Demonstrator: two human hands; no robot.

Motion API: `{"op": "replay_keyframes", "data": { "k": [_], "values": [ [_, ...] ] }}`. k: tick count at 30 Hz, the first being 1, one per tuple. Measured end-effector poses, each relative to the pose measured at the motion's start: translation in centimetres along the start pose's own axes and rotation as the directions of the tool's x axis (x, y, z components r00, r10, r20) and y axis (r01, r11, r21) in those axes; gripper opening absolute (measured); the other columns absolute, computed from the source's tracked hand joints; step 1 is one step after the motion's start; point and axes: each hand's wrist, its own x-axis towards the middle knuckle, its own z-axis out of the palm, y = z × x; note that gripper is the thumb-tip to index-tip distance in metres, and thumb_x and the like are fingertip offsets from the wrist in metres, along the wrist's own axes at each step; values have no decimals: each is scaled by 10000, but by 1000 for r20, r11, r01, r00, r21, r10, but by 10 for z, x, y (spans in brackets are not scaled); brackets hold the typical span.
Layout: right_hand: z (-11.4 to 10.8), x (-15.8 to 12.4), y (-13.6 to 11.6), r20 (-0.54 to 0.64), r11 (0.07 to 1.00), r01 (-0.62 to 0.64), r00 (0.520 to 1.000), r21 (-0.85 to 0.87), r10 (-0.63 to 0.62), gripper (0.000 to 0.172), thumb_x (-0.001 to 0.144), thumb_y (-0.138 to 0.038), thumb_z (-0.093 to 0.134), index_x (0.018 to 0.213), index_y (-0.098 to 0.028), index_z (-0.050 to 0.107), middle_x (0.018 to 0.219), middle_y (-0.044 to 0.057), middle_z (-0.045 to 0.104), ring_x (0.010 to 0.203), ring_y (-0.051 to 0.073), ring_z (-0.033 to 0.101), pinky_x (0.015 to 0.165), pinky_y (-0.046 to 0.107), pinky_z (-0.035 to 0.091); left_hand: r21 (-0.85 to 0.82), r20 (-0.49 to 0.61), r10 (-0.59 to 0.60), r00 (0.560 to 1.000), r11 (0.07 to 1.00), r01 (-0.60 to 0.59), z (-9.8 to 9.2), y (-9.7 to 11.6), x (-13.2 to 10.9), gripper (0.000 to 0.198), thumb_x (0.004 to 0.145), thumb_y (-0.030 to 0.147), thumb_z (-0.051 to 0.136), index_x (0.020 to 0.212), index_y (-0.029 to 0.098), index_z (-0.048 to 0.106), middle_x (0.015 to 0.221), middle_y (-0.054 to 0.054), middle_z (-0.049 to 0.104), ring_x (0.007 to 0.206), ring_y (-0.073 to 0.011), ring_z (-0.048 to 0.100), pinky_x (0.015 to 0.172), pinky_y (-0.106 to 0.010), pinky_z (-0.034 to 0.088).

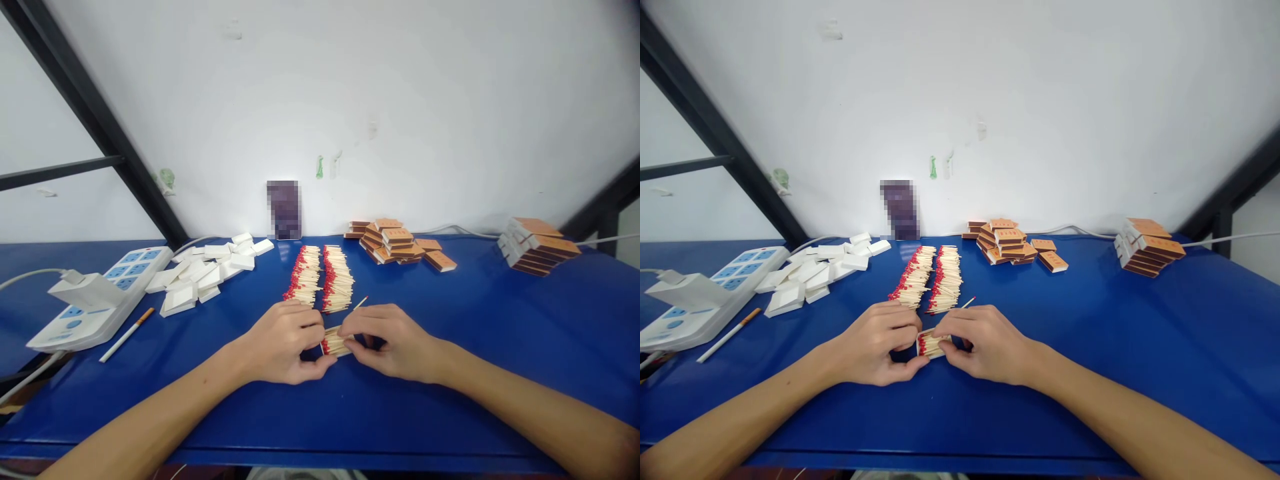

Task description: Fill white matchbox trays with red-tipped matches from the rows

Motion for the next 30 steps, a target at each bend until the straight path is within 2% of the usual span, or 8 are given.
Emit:
{"op": "replay_keyframes", "data": {
  "k": [4,8,12,16,18,23,27,30],
  "values": [
    [-2,0,6,-127,992,-98,988,-85,87,110,907,-148,561,936,-185,660,776,6,677,571,90,553,561,210,429,5,7,4,1000,1000,-4,0,0,0,336,899,323,585,617,187,464,693,-31,595,593,-150,527,570,-293,407],
    [-5,0,15,-220,942,-216,962,-256,160,110,891,-157,551,879,-180,658,656,-22,629,546,101,541,557,223,393,-8,21,-4,1000,1000,4,0,1,-1,337,903,314,589,618,185,462,702,-32,601,605,-152,548,582,-290,421],
    [-8,1,18,-198,878,-309,947,-367,251,123,883,-190,540,817,-189,644,620,-30,604,523,107,517,551,242,346,-19,34,-2,999,1000,3,1,1,-1,332,900,304,596,622,184,458,709,-34,601,622,-156,564,601,-288,435],
    [-9,1,18,-117,830,-392,918,-397,378,141,899,-211,527,833,-193,650,668,-18,623,562,117,532,566,255,318,-27,39,-2,999,1000,4,1,0,-1,333,899,300,602,627,184,451,717,-32,602,622,-153,558,605,-286,437],
    [-9,1,18,-68,809,-396,910,-433,409,149,911,-222,525,849,-192,658,714,-3,632,596,126,541,576,262,308,-27,38,-3,999,1000,4,1,1,-1,332,899,301,606,630,183,451,728,-31,603,621,-152,554,603,-286,435],
    [-10,3,15,-17,746,-392,890,-539,455,218,933,-259,529,744,-182,604,742,18,594,605,131,505,584,280,283,-14,30,-1,1000,1000,1,0,1,-1,330,906,309,609,642,183,457,776,-32,614,614,-147,534,595,-295,427],
    [-10,4,15,11,740,-347,902,-577,432,155,889,-192,567,735,-183,554,784,33,593,728,170,532,661,290,324,-17,33,-12,999,1000,13,1,1,-1,273,903,301,612,696,184,478,790,-28,607,633,-150,532,607,-292,431],
    [-10,3,17,25,739,-326,907,-590,419,95,833,-106,564,796,-188,534,806,20,594,738,174,518,704,309,324,-23,34,-23,999,999,23,0,1,-1,217,902,299,608,755,184,497,803,-29,606,658,-157,537,622,-293,439]
  ]
}}
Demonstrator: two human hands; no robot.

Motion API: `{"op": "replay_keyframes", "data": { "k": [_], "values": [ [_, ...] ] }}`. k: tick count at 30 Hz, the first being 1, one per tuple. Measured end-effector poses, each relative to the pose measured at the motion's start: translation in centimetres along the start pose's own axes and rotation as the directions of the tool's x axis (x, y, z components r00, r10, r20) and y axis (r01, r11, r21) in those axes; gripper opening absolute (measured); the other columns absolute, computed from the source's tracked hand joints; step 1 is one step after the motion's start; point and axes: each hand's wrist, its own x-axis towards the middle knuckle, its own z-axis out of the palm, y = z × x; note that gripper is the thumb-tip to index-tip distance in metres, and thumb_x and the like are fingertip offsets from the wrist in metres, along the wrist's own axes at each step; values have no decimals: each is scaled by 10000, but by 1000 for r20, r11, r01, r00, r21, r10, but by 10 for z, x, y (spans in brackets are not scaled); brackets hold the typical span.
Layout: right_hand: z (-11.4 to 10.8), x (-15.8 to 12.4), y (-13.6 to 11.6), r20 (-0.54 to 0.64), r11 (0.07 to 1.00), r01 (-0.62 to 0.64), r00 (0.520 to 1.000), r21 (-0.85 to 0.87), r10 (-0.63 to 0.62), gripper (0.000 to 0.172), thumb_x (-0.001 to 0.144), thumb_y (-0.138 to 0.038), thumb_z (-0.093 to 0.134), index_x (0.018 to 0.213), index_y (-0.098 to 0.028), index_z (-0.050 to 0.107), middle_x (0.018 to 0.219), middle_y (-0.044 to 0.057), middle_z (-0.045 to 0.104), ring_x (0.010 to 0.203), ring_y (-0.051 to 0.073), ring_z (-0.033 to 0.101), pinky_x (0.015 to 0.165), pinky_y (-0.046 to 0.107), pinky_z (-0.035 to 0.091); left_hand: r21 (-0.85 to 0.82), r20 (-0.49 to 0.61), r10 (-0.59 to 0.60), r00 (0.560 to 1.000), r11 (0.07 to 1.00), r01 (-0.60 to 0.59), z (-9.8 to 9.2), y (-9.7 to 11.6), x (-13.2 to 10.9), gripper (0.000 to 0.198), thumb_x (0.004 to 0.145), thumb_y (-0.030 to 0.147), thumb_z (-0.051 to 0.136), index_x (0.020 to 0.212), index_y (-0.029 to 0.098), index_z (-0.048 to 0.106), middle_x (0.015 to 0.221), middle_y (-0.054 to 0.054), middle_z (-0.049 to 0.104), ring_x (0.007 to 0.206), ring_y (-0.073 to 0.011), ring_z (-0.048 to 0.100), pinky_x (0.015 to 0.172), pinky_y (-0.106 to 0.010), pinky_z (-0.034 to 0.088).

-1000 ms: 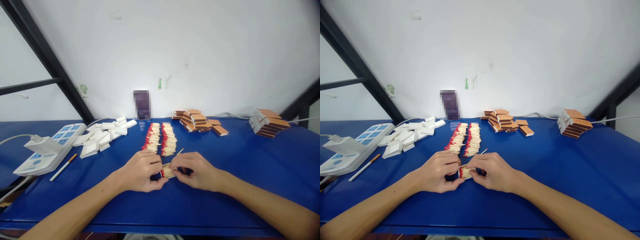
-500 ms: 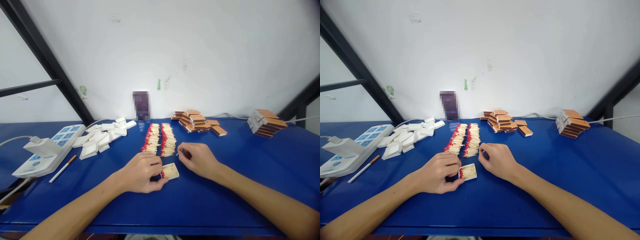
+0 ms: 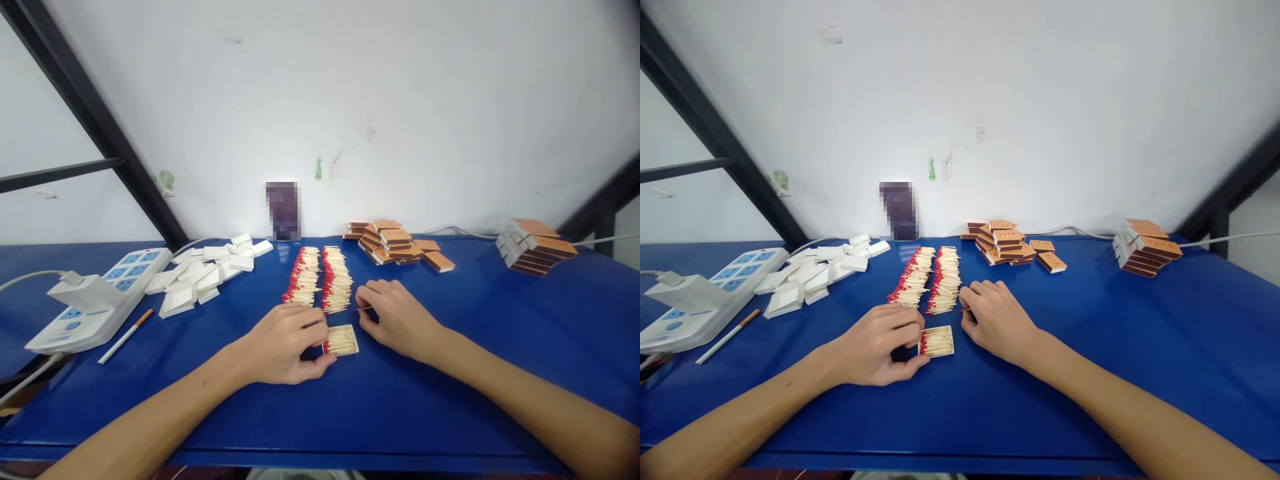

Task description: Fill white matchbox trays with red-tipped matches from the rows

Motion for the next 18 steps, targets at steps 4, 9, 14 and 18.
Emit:
{"op": "replay_keyframes", "data": {
  "k": [4,9,14,18],
  "values": [
    [3,0,3,17,999,-18,1000,43,17,172,808,-29,504,825,-197,471,788,0,552,685,155,480,662,293,313,-5,8,-9,1000,1000,9,0,0,0,208,903,295,605,765,186,495,810,-28,606,668,-159,540,633,-293,445],
    [5,-1,3,30,990,-22,999,140,18,199,825,-25,471,811,-213,409,791,-5,504,672,147,454,612,267,307,-7,17,-15,1000,1000,15,0,0,0,223,904,306,609,760,187,488,808,-27,600,666,-159,541,633,-289,445],
    [5,-2,-1,46,965,90,993,247,-105,212,811,-21,491,813,-218,410,805,-6,517,702,149,468,628,259,331,7,31,-24,999,1000,24,0,0,0,218,908,311,600,763,188,494,806,-28,595,668,-161,536,639,-293,444],
    [6,-3,-2,36,957,130,989,259,-144,167,871,-58,477,840,-216,431,826,7,536,729,160,483,646,268,356,10,27,-18,999,1000,18,0,-1,-1,215,911,314,595,764,188,502,793,-26,588,665,-162,528,631,-296,438]
  ]
}}
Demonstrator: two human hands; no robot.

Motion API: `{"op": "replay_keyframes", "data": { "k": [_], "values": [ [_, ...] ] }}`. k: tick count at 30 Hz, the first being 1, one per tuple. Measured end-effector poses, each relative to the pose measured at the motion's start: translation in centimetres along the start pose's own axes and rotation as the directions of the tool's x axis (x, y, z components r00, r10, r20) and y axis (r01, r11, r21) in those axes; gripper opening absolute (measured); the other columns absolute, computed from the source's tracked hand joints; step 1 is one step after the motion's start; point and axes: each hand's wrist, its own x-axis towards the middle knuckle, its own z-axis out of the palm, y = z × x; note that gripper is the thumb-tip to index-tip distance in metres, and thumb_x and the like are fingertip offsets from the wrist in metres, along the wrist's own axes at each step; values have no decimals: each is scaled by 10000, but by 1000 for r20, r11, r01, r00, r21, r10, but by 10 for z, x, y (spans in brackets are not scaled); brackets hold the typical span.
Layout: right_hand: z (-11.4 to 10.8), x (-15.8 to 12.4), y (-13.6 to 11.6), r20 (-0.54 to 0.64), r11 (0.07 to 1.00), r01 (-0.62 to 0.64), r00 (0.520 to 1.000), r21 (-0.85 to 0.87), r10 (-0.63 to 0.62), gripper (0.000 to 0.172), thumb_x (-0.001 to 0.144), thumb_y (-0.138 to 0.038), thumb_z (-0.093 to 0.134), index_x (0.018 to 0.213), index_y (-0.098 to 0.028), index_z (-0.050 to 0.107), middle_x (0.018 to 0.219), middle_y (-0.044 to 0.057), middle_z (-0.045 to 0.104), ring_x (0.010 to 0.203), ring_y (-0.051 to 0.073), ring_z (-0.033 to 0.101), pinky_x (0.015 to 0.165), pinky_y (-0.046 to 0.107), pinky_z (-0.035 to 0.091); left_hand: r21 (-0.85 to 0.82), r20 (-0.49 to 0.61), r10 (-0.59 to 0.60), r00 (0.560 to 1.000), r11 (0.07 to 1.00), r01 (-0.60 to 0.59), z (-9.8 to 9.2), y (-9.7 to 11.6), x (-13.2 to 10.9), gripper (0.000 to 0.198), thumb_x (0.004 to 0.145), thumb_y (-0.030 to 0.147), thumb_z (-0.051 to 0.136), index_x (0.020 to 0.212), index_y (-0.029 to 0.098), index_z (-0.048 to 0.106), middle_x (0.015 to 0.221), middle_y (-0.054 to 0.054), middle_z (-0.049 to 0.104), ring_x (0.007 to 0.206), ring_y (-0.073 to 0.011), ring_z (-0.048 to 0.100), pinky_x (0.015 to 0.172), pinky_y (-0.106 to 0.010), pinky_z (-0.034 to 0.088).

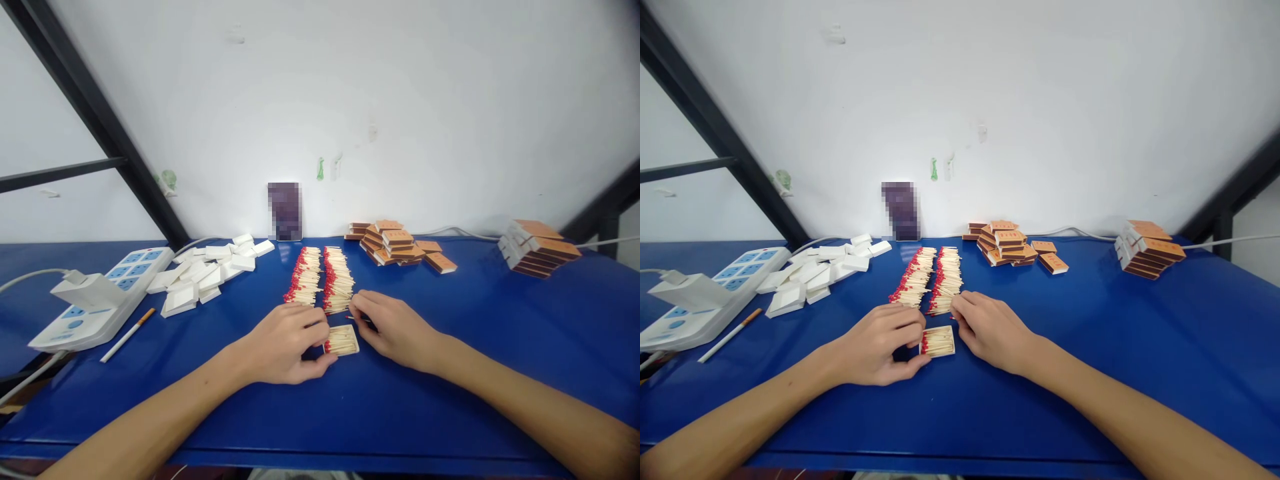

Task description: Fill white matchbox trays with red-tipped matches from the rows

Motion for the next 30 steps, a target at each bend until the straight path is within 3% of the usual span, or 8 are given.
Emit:
{"op": "replay_keyframes", "data": {
  "k": [6,12,19,30],
  "values": [
    [-1,0,0,-28,1000,13,1000,-4,-13,149,954,-94,390,885,-215,441,854,27,549,736,170,499,658,289,390,9,10,-4,1000,1000,4,0,0,0,232,912,320,588,744,189,495,768,-26,569,662,-164,506,625,-296,426],
    [-8,0,-10,-169,982,41,986,185,-9,160,960,-130,415,849,-233,366,809,-1,521,664,139,449,599,257,375,52,-25,-1,1000,999,2,-3,0,4,284,921,335,569,696,192,472,706,-33,540,680,-182,469,658,-318,433],
    [-6,-5,-27,-29,959,76,997,272,-70,145,978,-160,411,853,-229,388,741,-38,500,585,113,411,552,238,332,34,-25,0,1000,999,1,-1,1,4,303,899,327,610,678,193,452,700,-26,538,677,-175,461,629,-306,412],
    [-5,-3,-25,15,966,80,996,246,-87,140,976,-149,404,857,-218,430,766,-20,534,609,117,439,575,242,353,46,-15,51,999,998,-50,1,1,3,298,915,332,623,692,188,487,746,-34,562,688,-172,484,639,-299,420]
  ]
}}
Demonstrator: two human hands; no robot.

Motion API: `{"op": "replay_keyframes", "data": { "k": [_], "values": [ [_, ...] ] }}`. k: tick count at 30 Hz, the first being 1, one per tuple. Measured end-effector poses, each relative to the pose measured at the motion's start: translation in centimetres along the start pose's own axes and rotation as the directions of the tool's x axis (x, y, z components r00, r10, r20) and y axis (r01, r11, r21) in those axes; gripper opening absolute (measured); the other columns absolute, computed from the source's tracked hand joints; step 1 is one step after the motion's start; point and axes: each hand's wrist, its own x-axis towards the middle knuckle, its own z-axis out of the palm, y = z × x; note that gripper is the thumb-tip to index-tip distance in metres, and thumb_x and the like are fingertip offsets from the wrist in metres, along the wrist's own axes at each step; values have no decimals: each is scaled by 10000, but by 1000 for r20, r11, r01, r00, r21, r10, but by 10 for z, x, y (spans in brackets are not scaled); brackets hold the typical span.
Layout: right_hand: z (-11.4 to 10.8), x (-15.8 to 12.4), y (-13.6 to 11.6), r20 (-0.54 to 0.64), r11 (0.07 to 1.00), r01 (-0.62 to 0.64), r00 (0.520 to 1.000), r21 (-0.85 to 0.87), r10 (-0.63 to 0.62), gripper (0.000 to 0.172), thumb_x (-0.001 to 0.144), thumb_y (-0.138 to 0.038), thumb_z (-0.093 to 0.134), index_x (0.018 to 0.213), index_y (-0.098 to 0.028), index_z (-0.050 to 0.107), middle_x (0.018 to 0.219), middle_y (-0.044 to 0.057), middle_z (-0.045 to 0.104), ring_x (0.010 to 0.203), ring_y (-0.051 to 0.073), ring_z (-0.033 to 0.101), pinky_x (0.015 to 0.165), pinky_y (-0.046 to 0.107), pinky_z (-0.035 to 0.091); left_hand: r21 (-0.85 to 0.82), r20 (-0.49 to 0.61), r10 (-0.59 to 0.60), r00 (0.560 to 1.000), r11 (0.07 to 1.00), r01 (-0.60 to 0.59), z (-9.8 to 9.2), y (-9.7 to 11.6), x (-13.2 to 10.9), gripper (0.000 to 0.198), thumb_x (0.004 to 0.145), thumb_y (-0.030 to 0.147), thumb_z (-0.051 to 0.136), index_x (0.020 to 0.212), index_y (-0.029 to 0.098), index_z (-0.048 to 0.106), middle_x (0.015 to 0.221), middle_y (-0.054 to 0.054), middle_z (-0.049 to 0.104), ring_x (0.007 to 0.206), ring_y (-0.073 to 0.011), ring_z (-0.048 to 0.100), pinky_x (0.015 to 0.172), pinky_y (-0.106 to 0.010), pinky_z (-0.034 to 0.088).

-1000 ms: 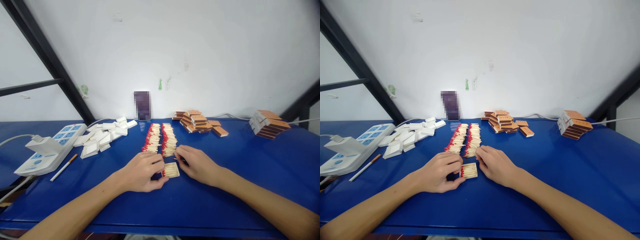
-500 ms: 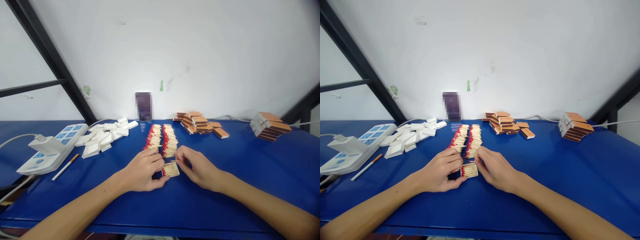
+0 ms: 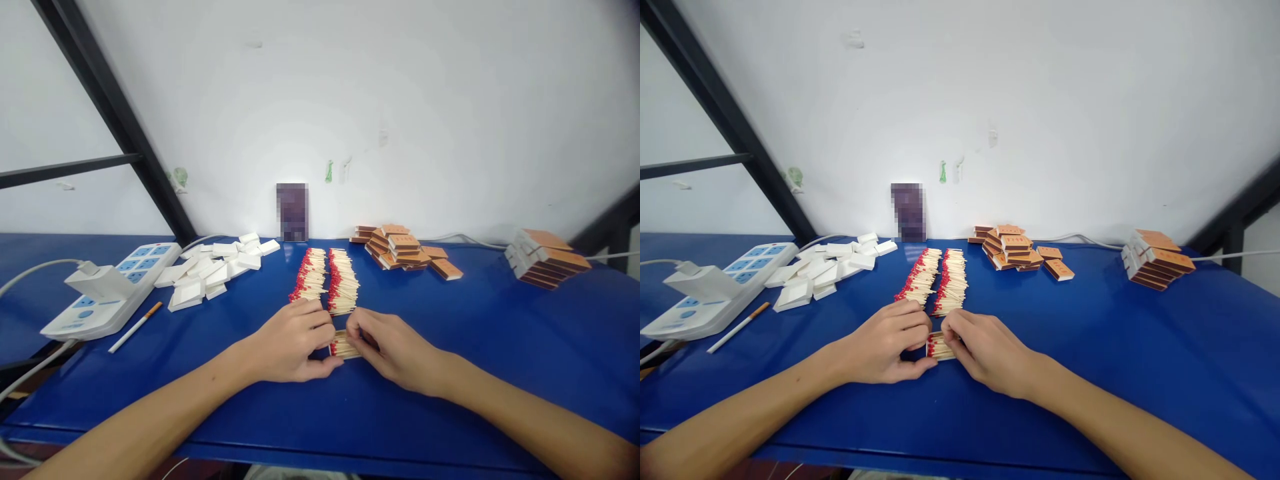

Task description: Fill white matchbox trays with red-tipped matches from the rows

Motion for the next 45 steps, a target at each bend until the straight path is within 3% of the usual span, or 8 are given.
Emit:
{"op": "replay_keyframes", "data": {
  "k": [7,13,17,22,26,32,36,45],
  "values": [
    [2,-1,-1,28,999,30,999,14,-30,134,961,-125,408,869,-222,425,807,-11,534,644,125,452,596,248,367,25,-20,12,1000,1000,-12,6,4,1,278,914,367,601,717,184,533,754,-45,565,715,-189,503,670,-319,442],
    [-5,-2,-4,-21,1000,6,1000,-27,-7,108,983,-157,417,896,-219,435,836,0,557,702,144,477,664,285,367,186,-60,-44,997,981,55,-37,-28,-7,166,906,285,562,786,172,577,878,-86,631,857,-234,518,782,-381,424],
    [-14,-4,-8,-26,997,-13,1000,-73,11,52,999,-226,456,948,-220,459,928,22,586,814,175,503,762,332,375,226,-97,-93,991,967,113,-53,-47,-18,163,910,240,546,763,178,583,701,-31,576,692,-186,471,677,-338,374],
    [-18,-4,-11,-80,999,-51,995,15,52,118,988,-285,502,907,-224,441,849,4,559,727,157,469,687,300,375,152,92,-64,994,987,50,-41,-28,-14,181,906,270,576,746,188,595,664,-9,568,652,-173,517,630,-326,349],
    [-12,-4,-11,5,1000,-14,1000,-10,14,70,970,-243,511,931,-222,456,918,19,575,780,165,482,724,309,385,126,247,-80,966,991,50,-37,-14,-9,149,848,278,677,765,190,590,758,-12,636,743,-188,594,689,-327,381],
    [-10,-4,-11,-23,978,-156,987,139,161,229,792,-141,626,913,-226,451,891,-3,521,817,165,474,721,284,408,107,269,-88,959,992,61,-38,-16,-11,111,844,216,671,766,195,596,758,-5,645,742,-190,595,683,-331,365],
    [-12,-4,-9,0,968,-149,988,199,152,210,790,-149,612,916,-223,461,914,6,533,824,170,468,738,297,405,101,299,-100,949,992,72,-39,-16,-10,104,832,189,656,755,199,586,765,-1,645,747,-189,586,694,-332,362],
    [-8,1,5,-177,926,-102,968,364,176,157,873,-256,552,763,-211,448,742,-21,454,683,142,403,625,278,347,164,310,-88,947,986,38,-37,-14,-9,72,804,183,634,757,194,582,783,-12,655,771,-208,602,730,-361,378]
  ]
}}
